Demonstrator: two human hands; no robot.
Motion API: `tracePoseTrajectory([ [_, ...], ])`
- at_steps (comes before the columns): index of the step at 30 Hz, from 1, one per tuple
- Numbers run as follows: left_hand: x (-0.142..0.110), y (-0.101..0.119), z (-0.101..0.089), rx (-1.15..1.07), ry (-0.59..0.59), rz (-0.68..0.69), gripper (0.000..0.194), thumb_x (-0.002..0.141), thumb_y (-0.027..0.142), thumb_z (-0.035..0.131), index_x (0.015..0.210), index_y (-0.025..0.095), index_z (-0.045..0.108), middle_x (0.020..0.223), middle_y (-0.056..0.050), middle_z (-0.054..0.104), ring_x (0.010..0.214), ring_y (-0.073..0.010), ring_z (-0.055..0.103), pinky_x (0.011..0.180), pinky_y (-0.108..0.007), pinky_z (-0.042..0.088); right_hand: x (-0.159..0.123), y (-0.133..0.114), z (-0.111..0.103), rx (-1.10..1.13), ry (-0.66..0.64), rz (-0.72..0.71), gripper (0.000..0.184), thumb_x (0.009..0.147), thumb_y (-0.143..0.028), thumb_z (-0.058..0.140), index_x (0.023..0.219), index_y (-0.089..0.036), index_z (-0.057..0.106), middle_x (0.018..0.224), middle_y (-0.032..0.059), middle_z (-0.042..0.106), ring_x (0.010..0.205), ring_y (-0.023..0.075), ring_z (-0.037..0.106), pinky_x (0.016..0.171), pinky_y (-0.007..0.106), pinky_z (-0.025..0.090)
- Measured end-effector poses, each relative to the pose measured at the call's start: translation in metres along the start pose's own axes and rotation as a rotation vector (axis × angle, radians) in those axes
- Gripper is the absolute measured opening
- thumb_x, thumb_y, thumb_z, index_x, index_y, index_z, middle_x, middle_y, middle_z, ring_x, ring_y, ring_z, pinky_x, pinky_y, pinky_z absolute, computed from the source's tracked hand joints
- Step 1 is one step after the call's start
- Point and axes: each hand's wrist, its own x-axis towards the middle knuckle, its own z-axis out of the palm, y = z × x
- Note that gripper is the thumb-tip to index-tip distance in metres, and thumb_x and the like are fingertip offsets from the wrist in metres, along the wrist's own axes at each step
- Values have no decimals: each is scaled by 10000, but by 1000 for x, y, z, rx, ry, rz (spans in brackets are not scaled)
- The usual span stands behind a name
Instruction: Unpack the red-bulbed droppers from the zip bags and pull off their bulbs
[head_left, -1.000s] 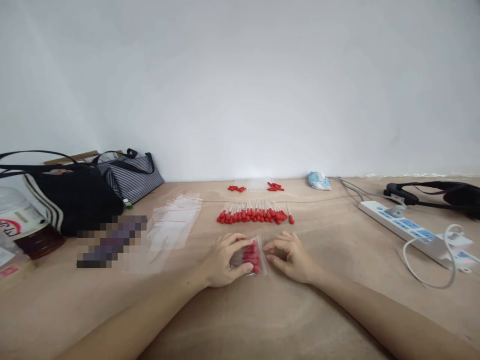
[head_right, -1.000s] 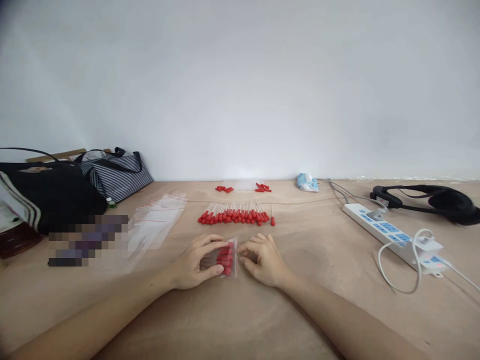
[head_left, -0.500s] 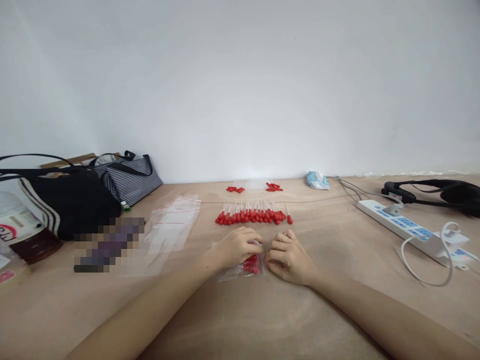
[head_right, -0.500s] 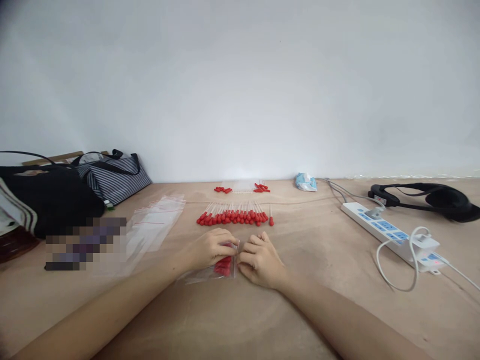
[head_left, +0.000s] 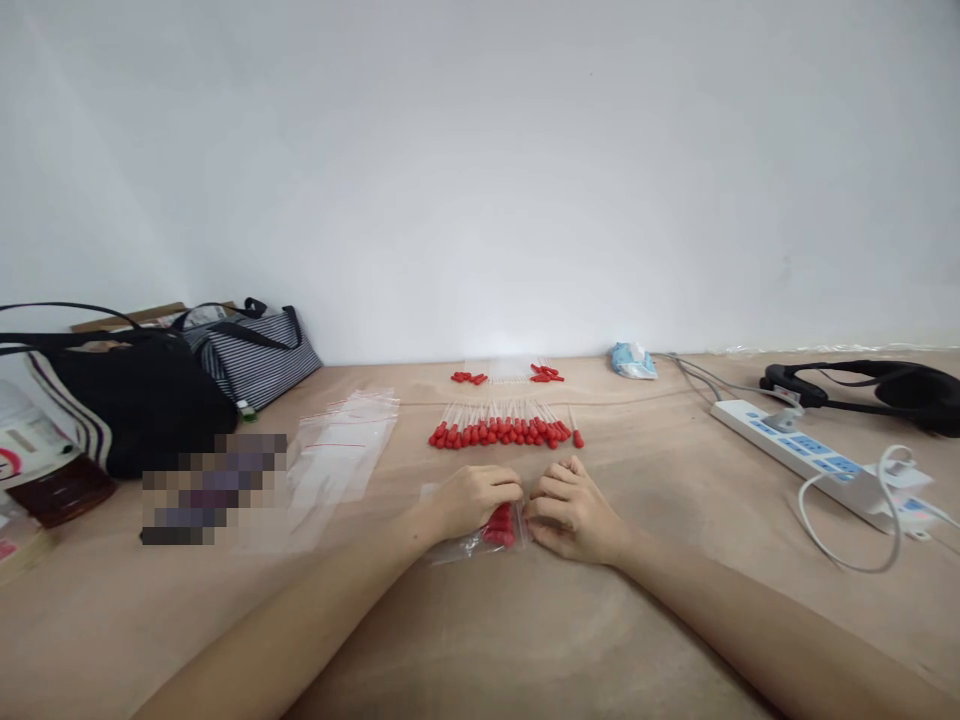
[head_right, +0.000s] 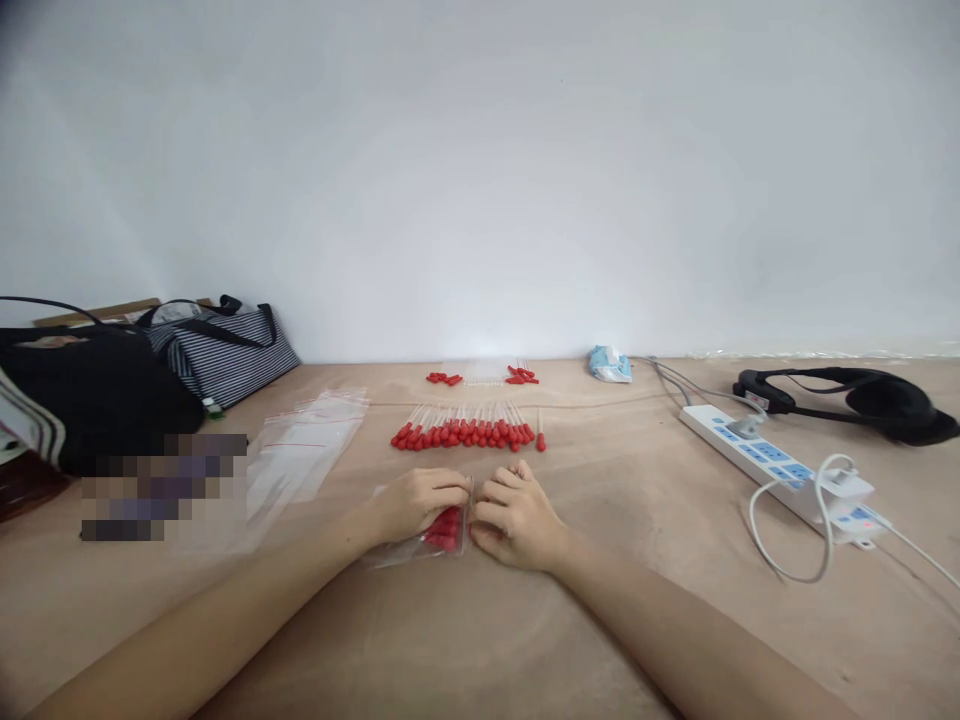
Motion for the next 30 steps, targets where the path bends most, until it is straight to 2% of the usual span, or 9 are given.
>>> tracePoseTrajectory([
  [6,0,0,-2,-56,22,-38,236,841,87,335,789,142,559,857,-46,614,764,-126,546,695,-204,419,3,3,5,-104,109,-71,106,783,-227,511,703,-192,572,664,-2,559,666,125,385,637,302,233],
  [11,3,0,-8,-44,-62,-62,193,837,93,366,773,138,542,770,-34,595,694,-124,535,643,-205,421,4,4,7,-149,159,-124,184,789,-112,453,648,-183,548,651,-10,568,639,115,372,643,307,231],
  [13,3,-1,-10,-25,-83,-29,174,840,104,386,770,136,543,759,-34,593,694,-127,535,646,-208,423,4,5,7,-156,141,-135,199,792,-90,425,668,-181,552,662,-8,574,643,115,379,648,309,232],
  [17,3,-2,-7,68,-52,87,166,846,114,408,773,142,554,853,-47,610,763,-137,546,685,-221,423,4,5,7,-160,111,-152,204,808,-90,404,699,-178,552,693,-5,585,659,116,388,660,313,226],
  [23,3,-5,-12,206,-132,173,227,857,120,400,681,145,541,759,-27,599,653,-121,533,577,-219,410,9,6,4,-118,10,-228,281,805,-43,332,611,-160,499,590,-2,518,657,121,378,652,305,227],
  [27,1,-12,-24,133,-113,124,256,879,116,329,788,145,566,874,-50,619,792,-136,571,689,-233,450,8,11,2,-59,-85,-183,251,824,-78,353,670,-162,533,657,11,564,703,131,396,662,306,240],
  [30,-9,-7,-30,-2,-48,-71,270,892,148,294,966,168,554,1084,-67,575,982,-151,543,839,-271,437,4,14,-3,43,-188,-104,203,821,-122,396,700,-173,551,684,16,582,727,140,423,674,304,268],
])
